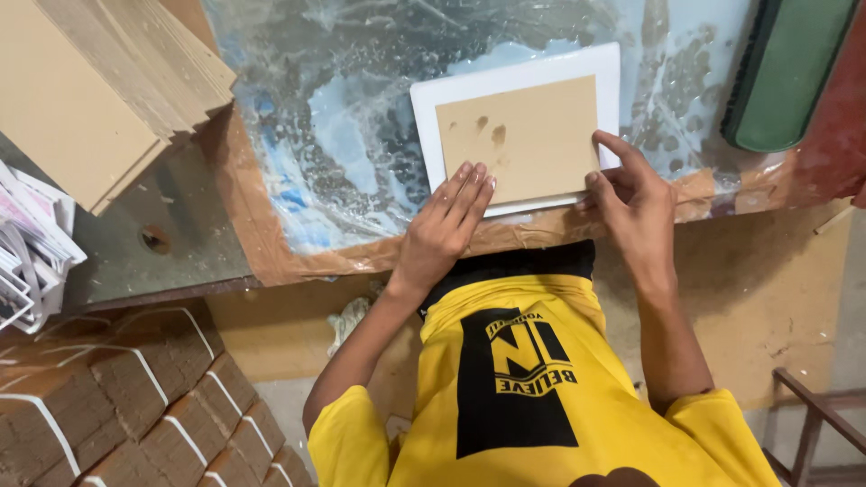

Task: The person places a brown card onto a white rectangular base, presses it down with their fingers, and then rubs a green block across the assembly before moving it aside to repeat the process.

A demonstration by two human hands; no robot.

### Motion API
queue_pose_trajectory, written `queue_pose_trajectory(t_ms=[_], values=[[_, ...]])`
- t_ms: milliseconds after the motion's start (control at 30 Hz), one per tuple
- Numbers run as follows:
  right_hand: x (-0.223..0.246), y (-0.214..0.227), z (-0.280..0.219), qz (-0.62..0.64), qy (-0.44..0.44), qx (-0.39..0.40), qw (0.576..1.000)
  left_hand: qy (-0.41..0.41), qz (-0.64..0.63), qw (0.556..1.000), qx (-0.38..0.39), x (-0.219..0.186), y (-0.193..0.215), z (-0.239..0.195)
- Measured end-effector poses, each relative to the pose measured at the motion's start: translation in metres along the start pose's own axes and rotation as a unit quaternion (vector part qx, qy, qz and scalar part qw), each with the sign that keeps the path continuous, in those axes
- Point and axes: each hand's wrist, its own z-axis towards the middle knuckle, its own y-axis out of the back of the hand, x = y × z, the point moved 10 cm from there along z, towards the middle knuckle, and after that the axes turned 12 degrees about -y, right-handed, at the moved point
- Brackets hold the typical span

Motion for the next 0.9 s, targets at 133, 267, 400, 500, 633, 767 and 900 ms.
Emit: queue_pose_trajectory(t_ms=[133,267,400,500,633,767,900], values=[[0.013,0.002,-0.007,-0.145,0.063,-0.073,0.985,0.044,-0.037,0.998,0.028,0.004,-0.003,-0.007],[0.028,0.004,-0.009,-0.305,0.094,-0.13,0.939,0.058,-0.045,0.996,0.054,0.006,0.005,0.006],[0.042,0.001,-0.018,-0.359,0.098,-0.166,0.913,0.148,-0.111,0.98,0.066,0.038,0.001,0.01],[0.058,-0.019,-0.022,-0.344,0.15,-0.188,0.908,0.239,-0.002,0.971,0.005,0.082,0.012,0.009],[0.078,-0.061,-0.033,-0.419,0.301,-0.167,0.84,0.302,0.009,0.953,0.005,0.108,0.004,0.008],[0.07,-0.064,-0.024,-0.421,0.262,-0.134,0.858,0.303,0.039,0.951,-0.037,0.1,0.015,0.011],[0.067,-0.063,-0.023,-0.419,0.258,-0.134,0.86,0.311,0.03,0.949,-0.044,0.097,0.016,0.011]])
